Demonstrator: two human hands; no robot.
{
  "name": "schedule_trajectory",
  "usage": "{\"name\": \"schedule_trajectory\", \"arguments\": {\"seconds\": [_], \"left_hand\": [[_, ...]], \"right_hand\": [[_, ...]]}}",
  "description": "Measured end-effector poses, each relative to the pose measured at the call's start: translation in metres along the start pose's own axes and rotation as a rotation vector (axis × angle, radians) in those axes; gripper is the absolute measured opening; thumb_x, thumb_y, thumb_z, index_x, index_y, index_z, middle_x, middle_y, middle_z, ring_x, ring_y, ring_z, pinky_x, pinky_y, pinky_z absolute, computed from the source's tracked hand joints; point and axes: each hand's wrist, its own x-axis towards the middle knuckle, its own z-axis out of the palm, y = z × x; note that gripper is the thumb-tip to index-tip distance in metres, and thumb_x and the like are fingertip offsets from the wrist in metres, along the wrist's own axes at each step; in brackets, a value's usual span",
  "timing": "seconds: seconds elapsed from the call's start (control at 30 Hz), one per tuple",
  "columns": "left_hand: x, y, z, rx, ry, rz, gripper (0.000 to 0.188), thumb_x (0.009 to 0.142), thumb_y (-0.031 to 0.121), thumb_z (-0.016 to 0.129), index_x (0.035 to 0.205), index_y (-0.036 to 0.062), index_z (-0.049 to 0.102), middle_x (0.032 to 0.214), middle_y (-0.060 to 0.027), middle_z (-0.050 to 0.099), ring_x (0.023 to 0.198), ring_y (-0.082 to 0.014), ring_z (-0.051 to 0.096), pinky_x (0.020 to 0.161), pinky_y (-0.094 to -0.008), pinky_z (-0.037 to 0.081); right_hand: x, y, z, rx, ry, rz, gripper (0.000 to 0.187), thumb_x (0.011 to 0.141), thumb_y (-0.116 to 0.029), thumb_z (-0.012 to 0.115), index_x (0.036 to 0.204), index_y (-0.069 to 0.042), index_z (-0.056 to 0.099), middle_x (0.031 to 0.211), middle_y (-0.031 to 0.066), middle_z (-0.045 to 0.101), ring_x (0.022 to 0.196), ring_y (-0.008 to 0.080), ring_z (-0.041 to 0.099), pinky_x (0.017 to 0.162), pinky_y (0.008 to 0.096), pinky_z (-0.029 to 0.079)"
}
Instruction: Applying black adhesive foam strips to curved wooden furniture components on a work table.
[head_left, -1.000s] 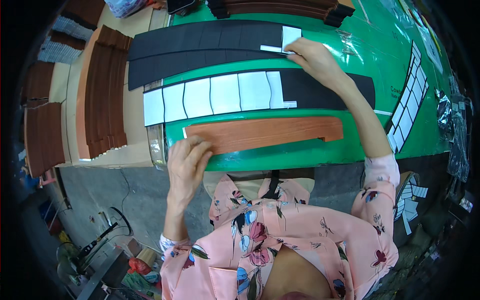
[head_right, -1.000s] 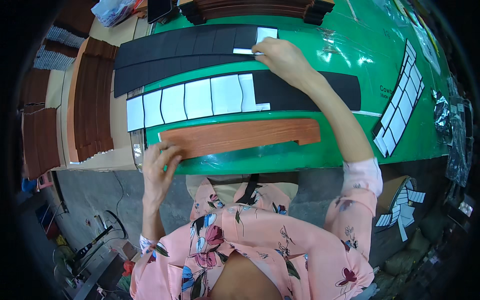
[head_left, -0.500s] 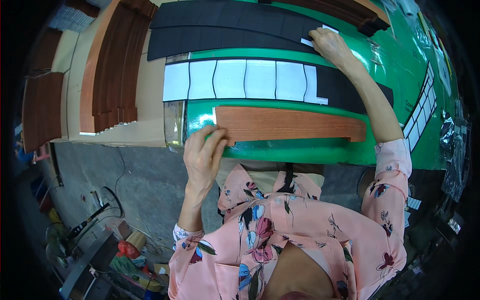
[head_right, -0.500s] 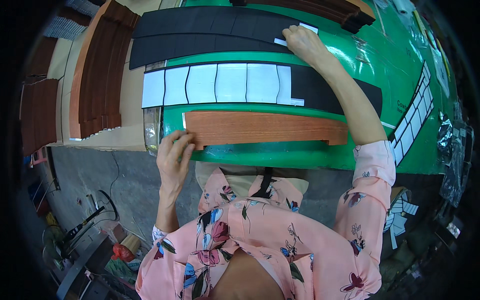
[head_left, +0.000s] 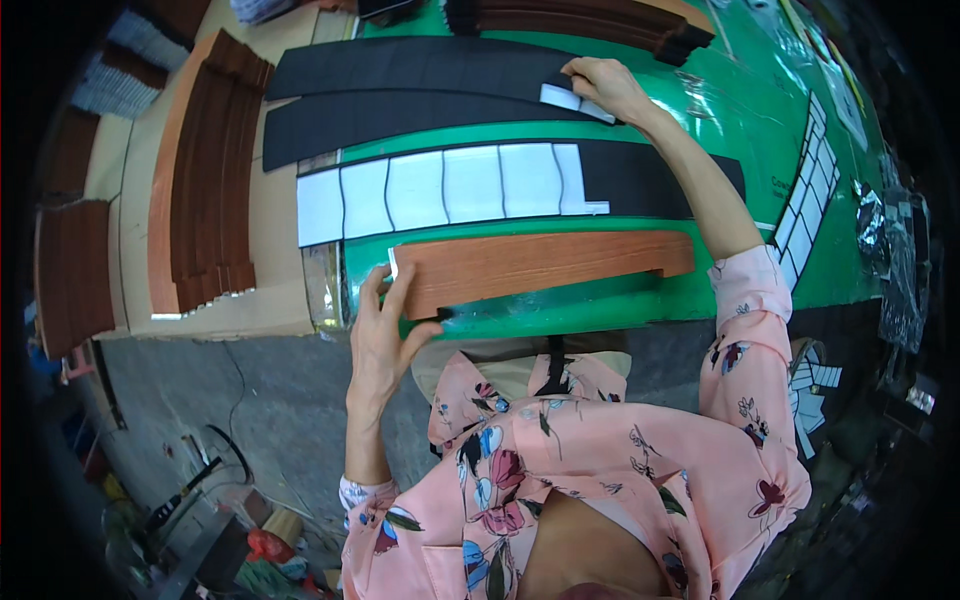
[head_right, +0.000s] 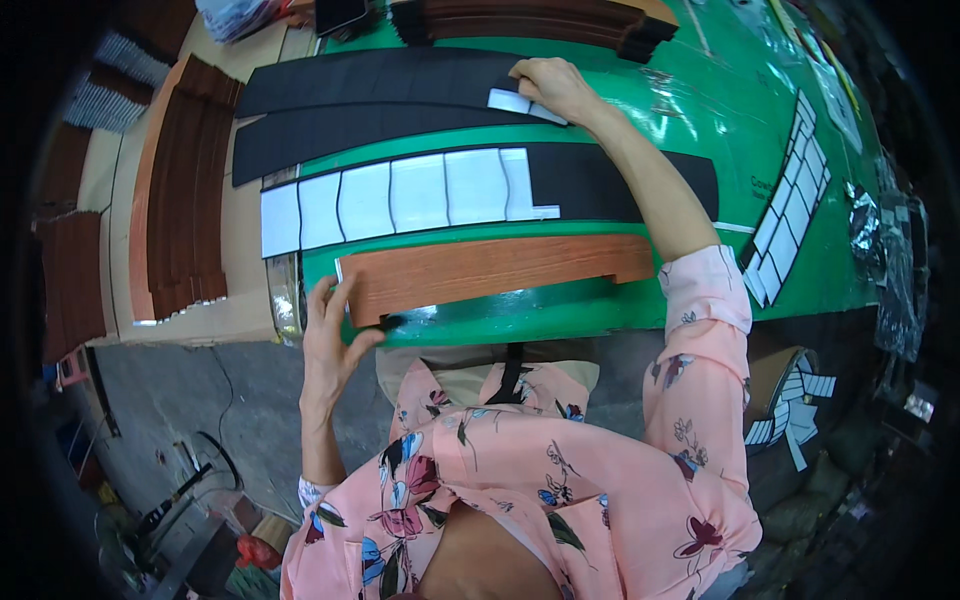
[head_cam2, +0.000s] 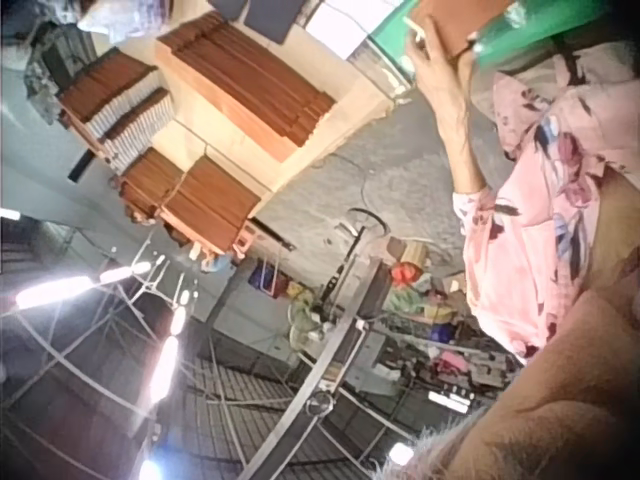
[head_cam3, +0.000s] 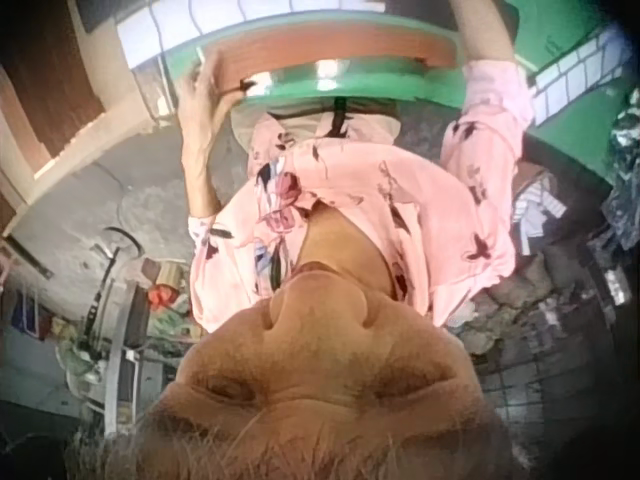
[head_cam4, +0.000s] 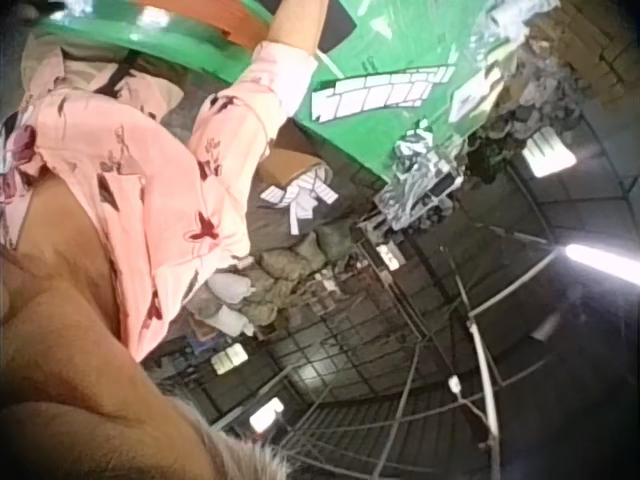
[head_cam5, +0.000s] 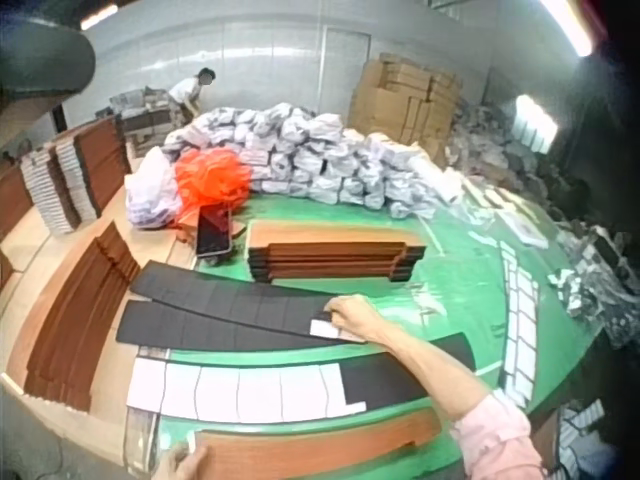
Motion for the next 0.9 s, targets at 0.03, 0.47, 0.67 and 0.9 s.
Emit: {"name": "schedule_trajectory", "arguments": {"seconds": [0.03, 0.47, 0.67, 0.9], "left_hand": [[-0.002, -0.001, 0.001, -0.004, -0.001, 0.017, 0.065, 0.067, 0.012, 0.077, 0.126, 0.0057, 0.051, 0.125, -0.0168, 0.045, 0.099, -0.0311, 0.057, 0.075, -0.0349, 0.051], [-0.002, -0.014, -0.005, 0.315, 0.039, 0.333, 0.061, 0.071, 0.014, 0.072, 0.127, 0.0051, 0.051, 0.109, -0.0218, 0.056, 0.089, -0.0334, 0.058, 0.072, -0.0395, 0.049], [0.005, -0.001, -0.017, 0.196, 0.154, 0.298, 0.033, 0.083, 0.015, 0.064, 0.111, -0.0017, 0.055, 0.101, -0.0185, 0.062, 0.088, -0.0328, 0.061, 0.075, -0.0387, 0.049], [0.006, 0.008, -0.015, 0.145, 0.141, 0.118, 0.029, 0.082, 0.014, 0.066, 0.106, 0.0001, 0.058, 0.085, -0.0149, 0.060, 0.075, -0.0316, 0.059, 0.064, -0.0370, 0.046]], "right_hand": [[-0.004, -0.003, -0.007, -0.011, 0.009, 0.010, 0.026, 0.081, -0.012, 0.054, 0.102, -0.001, 0.063, 0.094, 0.0169, 0.066, 0.087, 0.0318, 0.063, 0.079, 0.0389, 0.050], [-0.248, -0.063, -0.071, 1.048, 0.354, 0.603, 0.018, 0.092, -0.007, 0.045, 0.105, 0.001, 0.055, 0.093, 0.0031, 0.058, 0.090, 0.0102, 0.056, 0.083, 0.0263, 0.045], [-0.255, -0.087, -0.068, 1.171, 0.463, 0.604, 0.016, 0.091, -0.005, 0.045, 0.102, 0.000, 0.055, 0.091, 0.0029, 0.058, 0.087, 0.0098, 0.056, 0.082, 0.0258, 0.044], [-0.256, -0.079, -0.077, 1.013, 0.548, 0.611, 0.017, 0.092, -0.009, 0.044, 0.100, 0.001, 0.055, 0.094, 0.0089, 0.060, 0.089, 0.0148, 0.057, 0.086, 0.0306, 0.045]]}}
